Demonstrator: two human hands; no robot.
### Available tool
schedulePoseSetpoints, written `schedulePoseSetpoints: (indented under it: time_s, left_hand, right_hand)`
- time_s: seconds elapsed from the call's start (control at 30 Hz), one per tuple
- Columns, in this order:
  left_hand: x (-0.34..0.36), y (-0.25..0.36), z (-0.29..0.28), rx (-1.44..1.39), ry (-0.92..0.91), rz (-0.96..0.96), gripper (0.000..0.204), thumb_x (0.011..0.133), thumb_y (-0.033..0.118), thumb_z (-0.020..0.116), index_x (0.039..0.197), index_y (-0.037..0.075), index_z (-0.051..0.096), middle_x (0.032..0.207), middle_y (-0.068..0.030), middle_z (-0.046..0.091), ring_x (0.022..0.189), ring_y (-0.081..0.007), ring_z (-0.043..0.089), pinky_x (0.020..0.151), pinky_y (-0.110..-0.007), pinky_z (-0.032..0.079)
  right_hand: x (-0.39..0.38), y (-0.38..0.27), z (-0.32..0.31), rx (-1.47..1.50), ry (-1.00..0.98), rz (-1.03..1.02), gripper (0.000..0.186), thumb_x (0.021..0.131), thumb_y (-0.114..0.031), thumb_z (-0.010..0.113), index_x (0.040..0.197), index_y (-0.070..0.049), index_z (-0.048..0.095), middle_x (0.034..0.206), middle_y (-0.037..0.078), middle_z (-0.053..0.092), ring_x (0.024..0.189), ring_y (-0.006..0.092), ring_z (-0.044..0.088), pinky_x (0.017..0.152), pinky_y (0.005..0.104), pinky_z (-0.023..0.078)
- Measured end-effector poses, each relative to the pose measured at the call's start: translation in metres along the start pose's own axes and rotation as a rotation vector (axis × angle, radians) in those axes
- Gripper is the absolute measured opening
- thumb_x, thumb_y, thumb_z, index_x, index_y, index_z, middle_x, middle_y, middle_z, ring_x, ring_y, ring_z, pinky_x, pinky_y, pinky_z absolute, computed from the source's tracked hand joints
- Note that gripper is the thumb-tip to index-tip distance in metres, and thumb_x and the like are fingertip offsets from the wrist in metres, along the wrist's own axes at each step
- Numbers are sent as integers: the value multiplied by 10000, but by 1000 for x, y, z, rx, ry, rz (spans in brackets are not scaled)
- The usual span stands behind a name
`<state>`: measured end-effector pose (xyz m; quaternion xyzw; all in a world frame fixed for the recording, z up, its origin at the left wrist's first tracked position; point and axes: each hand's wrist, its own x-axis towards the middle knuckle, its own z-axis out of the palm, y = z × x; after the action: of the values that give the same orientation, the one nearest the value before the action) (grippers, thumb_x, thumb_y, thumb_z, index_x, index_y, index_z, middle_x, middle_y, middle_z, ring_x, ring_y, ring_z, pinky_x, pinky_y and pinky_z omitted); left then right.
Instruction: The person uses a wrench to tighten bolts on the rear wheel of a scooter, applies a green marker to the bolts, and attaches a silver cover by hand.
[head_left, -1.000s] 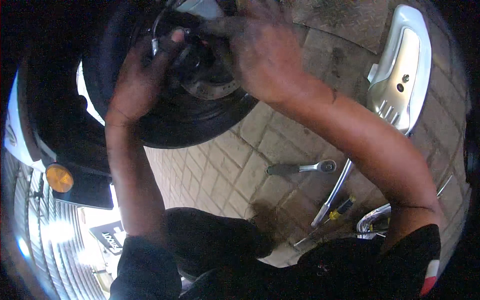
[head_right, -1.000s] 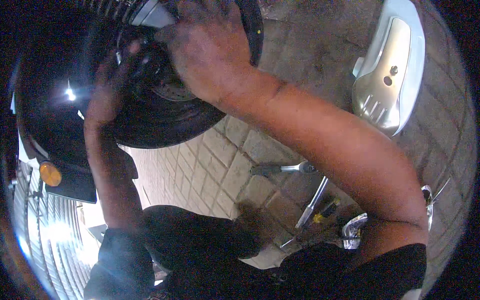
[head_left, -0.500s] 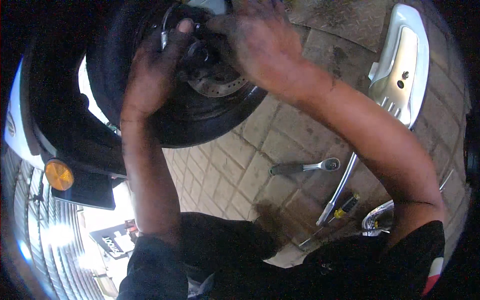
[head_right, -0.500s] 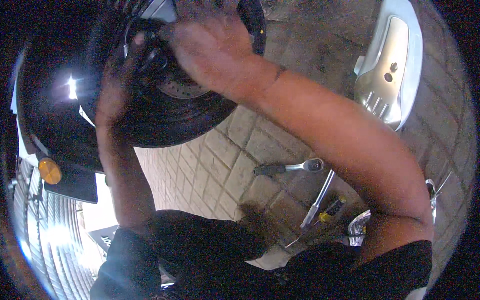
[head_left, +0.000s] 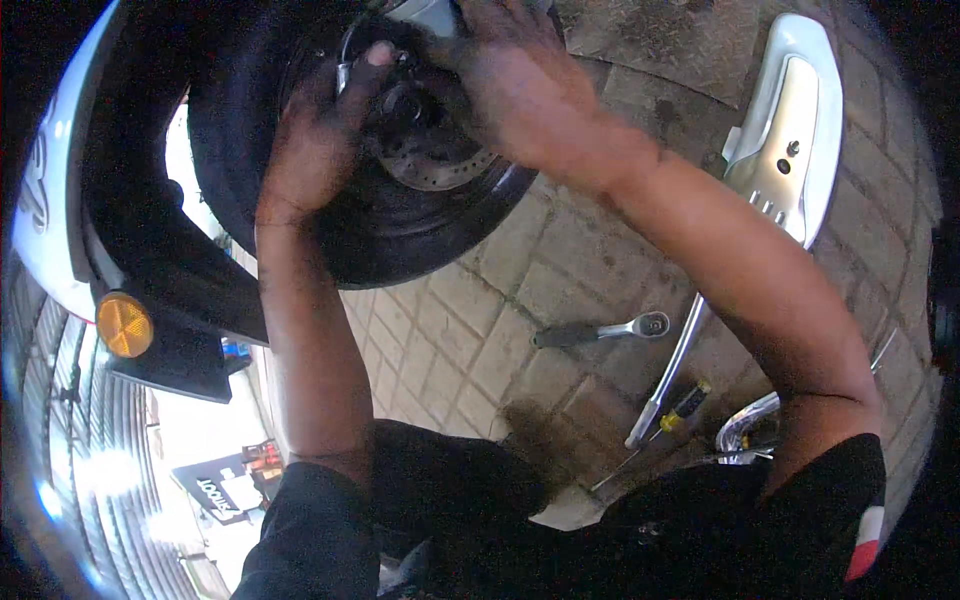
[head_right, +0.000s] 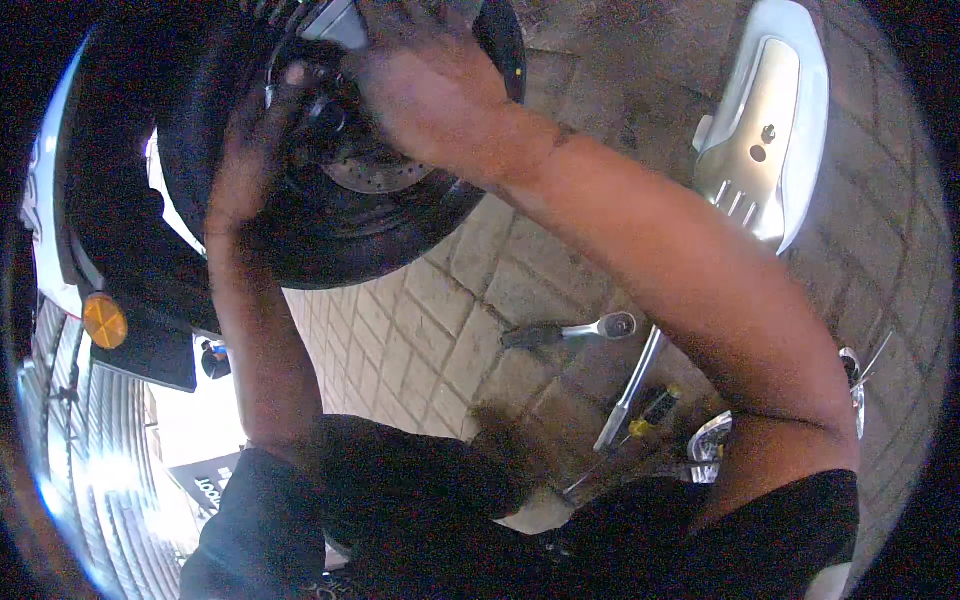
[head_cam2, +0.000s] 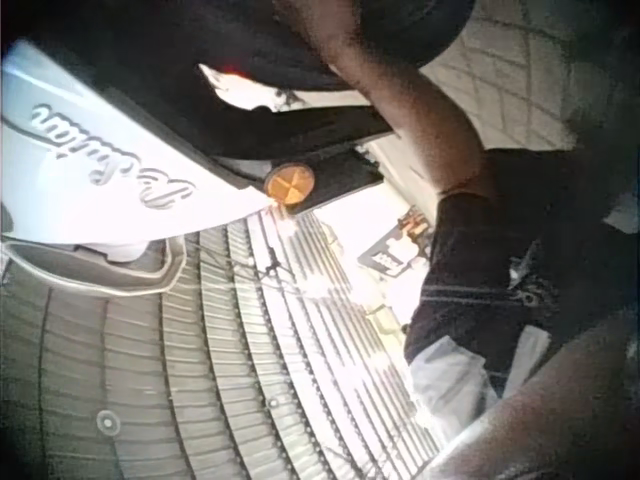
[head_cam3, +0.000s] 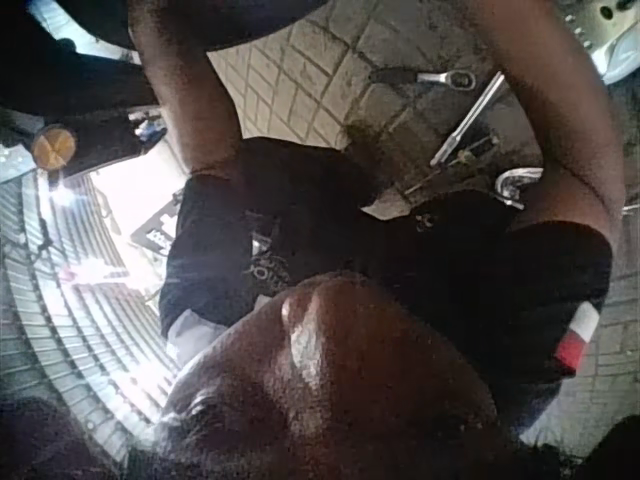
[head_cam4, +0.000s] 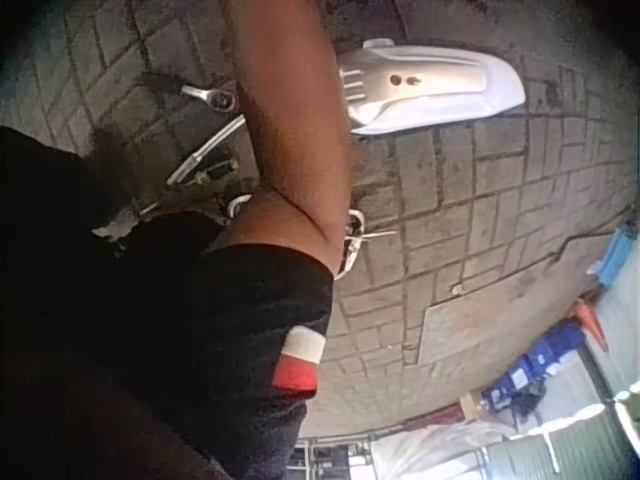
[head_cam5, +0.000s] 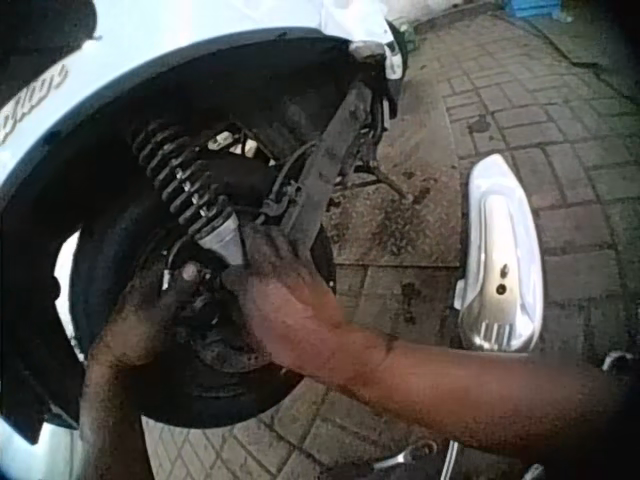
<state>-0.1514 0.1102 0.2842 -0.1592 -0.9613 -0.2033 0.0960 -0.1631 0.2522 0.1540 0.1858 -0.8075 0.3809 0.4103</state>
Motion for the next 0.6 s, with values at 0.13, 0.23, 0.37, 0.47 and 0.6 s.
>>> schedulePoseSetpoints:
  time_s: [0.13,0.23,0.37,0.47,0.6]
  left_hand:
    - [3,0,-8,-74,-181,-158,550,909,440,569,1262,19,534,1196,-116,592,1066,-210,566,918,-343,441]
    - [0,-7,-6,-25,-156,7,542,912,438,567,1256,21,538,1188,-112,595,1062,-207,567,914,-341,444]
    - [-5,6,-9,-87,-129,-188,519,919,424,557,1255,28,540,1178,-114,597,1056,-202,567,920,-340,445]
    - [6,-11,-14,268,-8,108,659,874,631,474,1138,44,617,974,-209,664,990,-381,619,888,-423,446]
    - [-3,11,-14,198,-56,-36,666,868,634,475,1130,38,617,974,-221,660,1005,-381,615,892,-428,443]
  right_hand:
    - [0,-5,-21,93,-88,26,365,833,-136,501,1172,-51,606,1360,277,381,1285,421,336,1092,492,253]
    - [-10,-2,-11,88,4,27,380,828,-149,504,1183,-58,604,1379,275,363,1283,435,335,1094,496,247]
    - [-13,-7,-3,99,9,-35,382,824,-144,502,1182,-61,605,1394,264,357,1284,437,337,1095,494,245]
    - [4,-11,-7,-66,-44,65,376,839,-177,508,1179,-47,603,1396,254,369,1284,439,341,1091,501,246]
    - [8,-22,-21,-43,-13,103,384,828,-203,626,1210,-168,613,1352,173,434,1222,375,436,1008,440,403]
